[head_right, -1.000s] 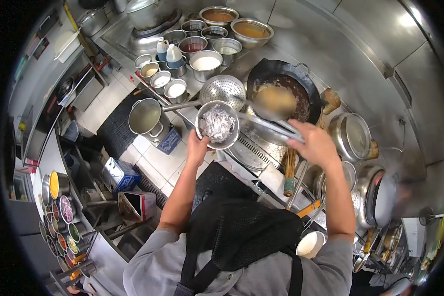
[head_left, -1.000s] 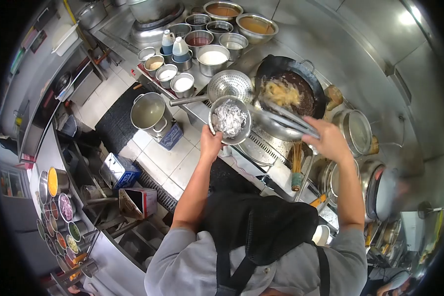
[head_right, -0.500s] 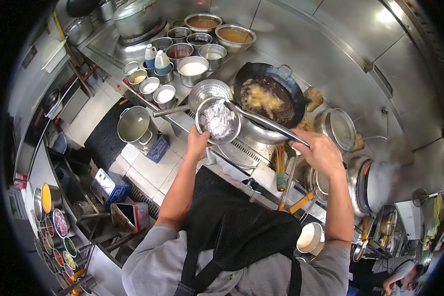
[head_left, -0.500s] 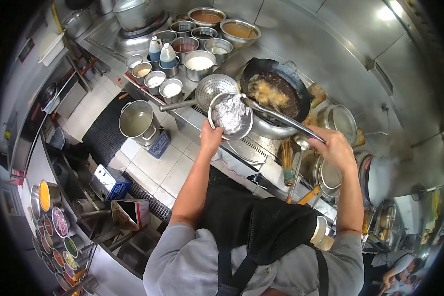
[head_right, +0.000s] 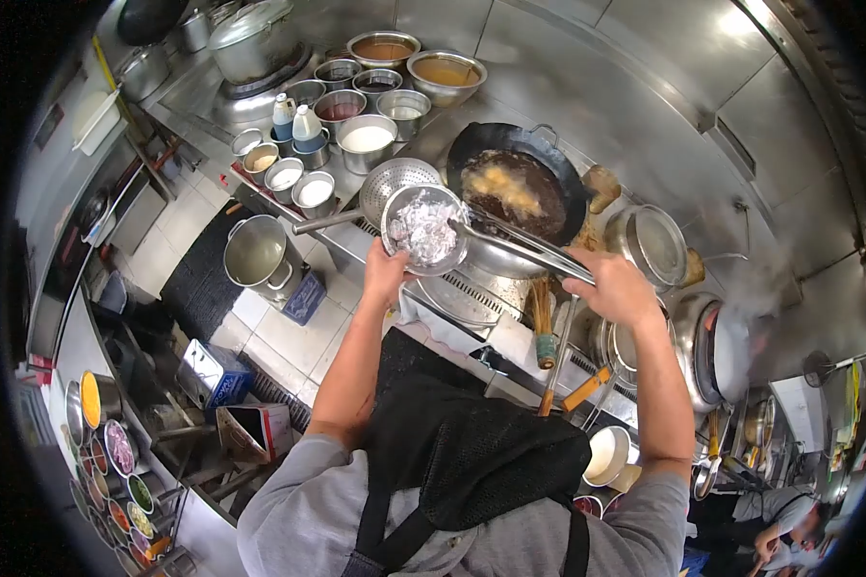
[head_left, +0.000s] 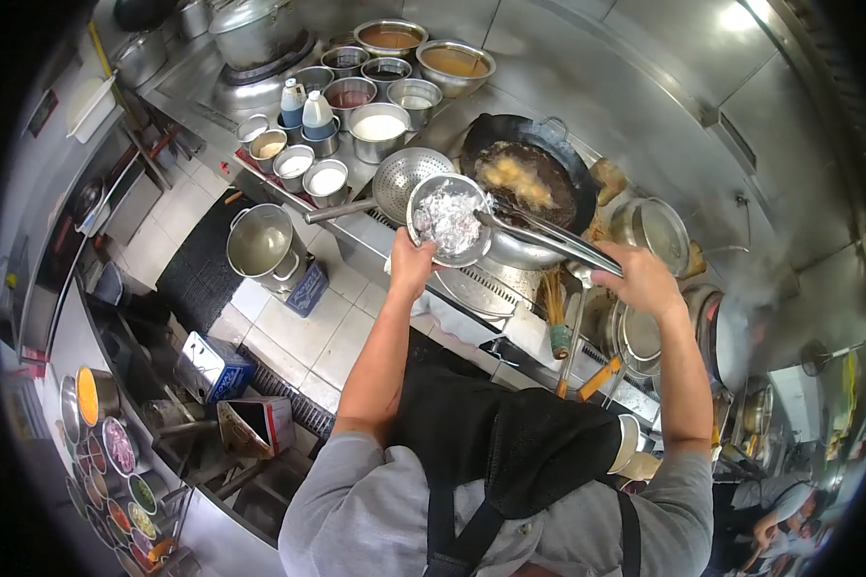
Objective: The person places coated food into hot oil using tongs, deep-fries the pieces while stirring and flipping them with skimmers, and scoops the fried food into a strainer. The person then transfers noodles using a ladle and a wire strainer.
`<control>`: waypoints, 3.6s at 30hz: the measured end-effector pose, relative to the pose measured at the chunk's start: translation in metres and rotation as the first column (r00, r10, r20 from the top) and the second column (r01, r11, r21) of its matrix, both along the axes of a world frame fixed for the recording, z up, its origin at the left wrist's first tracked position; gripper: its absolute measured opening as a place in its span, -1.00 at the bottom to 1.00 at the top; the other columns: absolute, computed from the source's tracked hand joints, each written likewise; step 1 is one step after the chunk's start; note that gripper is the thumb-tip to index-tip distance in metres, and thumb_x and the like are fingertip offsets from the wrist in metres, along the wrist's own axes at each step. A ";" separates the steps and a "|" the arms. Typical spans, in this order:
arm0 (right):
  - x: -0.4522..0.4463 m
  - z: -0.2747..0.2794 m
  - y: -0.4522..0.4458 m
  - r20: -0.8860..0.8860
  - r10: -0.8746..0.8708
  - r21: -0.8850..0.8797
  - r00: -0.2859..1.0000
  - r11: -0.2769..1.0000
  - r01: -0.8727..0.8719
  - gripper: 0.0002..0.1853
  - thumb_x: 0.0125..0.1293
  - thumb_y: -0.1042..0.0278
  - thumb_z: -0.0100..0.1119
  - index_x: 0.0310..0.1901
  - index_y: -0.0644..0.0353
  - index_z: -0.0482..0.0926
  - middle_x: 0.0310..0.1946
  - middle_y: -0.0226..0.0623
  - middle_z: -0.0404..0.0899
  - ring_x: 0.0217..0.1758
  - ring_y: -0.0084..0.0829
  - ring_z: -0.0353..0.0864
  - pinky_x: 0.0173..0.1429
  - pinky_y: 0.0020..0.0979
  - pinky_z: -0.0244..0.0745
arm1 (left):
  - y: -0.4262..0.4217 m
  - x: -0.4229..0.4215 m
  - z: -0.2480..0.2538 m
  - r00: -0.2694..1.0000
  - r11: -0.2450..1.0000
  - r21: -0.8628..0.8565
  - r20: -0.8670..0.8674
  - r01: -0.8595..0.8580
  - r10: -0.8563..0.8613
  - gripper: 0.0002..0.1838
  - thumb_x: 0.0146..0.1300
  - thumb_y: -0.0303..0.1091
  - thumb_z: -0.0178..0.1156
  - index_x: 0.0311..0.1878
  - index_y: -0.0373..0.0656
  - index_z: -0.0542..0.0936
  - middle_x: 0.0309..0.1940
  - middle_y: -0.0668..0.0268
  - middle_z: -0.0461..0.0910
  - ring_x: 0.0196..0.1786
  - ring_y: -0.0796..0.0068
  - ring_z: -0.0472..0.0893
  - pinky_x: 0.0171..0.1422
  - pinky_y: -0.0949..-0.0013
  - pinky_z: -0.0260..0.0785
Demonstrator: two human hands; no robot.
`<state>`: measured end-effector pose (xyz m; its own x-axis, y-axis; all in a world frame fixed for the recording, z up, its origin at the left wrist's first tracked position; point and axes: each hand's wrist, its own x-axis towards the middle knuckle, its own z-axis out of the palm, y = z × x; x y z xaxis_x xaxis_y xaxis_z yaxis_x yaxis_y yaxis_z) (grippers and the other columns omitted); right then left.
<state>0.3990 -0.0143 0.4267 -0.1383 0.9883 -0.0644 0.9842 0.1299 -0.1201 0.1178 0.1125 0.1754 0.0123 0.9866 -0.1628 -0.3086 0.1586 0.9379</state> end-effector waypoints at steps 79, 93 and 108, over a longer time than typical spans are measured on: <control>0.041 0.072 -0.013 -0.199 -0.190 0.289 0.961 0.926 0.243 -0.56 0.23 0.34 0.39 0.16 0.18 0.64 0.00 0.03 0.69 -0.02 -0.08 0.73 0.14 -0.26 0.55 | 0.016 0.028 -0.030 0.995 0.991 -0.102 -0.046 0.086 -0.091 -0.64 0.24 -0.63 0.12 0.10 -0.35 0.35 0.04 0.04 0.53 -0.09 0.18 0.70 -0.28 0.18 0.76; 0.159 -0.023 0.060 0.048 -0.316 0.060 0.948 0.948 0.313 -0.51 0.22 0.17 0.37 0.18 0.10 0.63 0.00 0.06 0.68 0.09 0.04 0.66 0.22 -0.09 0.52 | 0.009 0.019 -0.055 0.997 0.991 -0.134 -0.072 0.018 -0.028 -0.62 0.26 -0.62 0.08 0.16 -0.35 0.34 -0.01 0.06 0.52 -0.10 0.10 0.72 -0.22 0.11 0.76; 0.026 -0.030 0.048 -0.065 0.204 0.143 0.977 0.971 -0.194 -0.42 0.29 0.03 0.33 0.27 0.15 0.54 0.04 0.02 0.67 0.06 0.03 0.68 0.15 -0.11 0.58 | -0.003 -0.018 -0.031 0.868 0.994 0.034 -0.484 -0.107 0.110 -0.81 0.24 -0.56 0.16 -0.12 -0.38 0.41 -0.26 0.16 0.55 -0.32 0.31 0.68 -0.37 0.22 0.72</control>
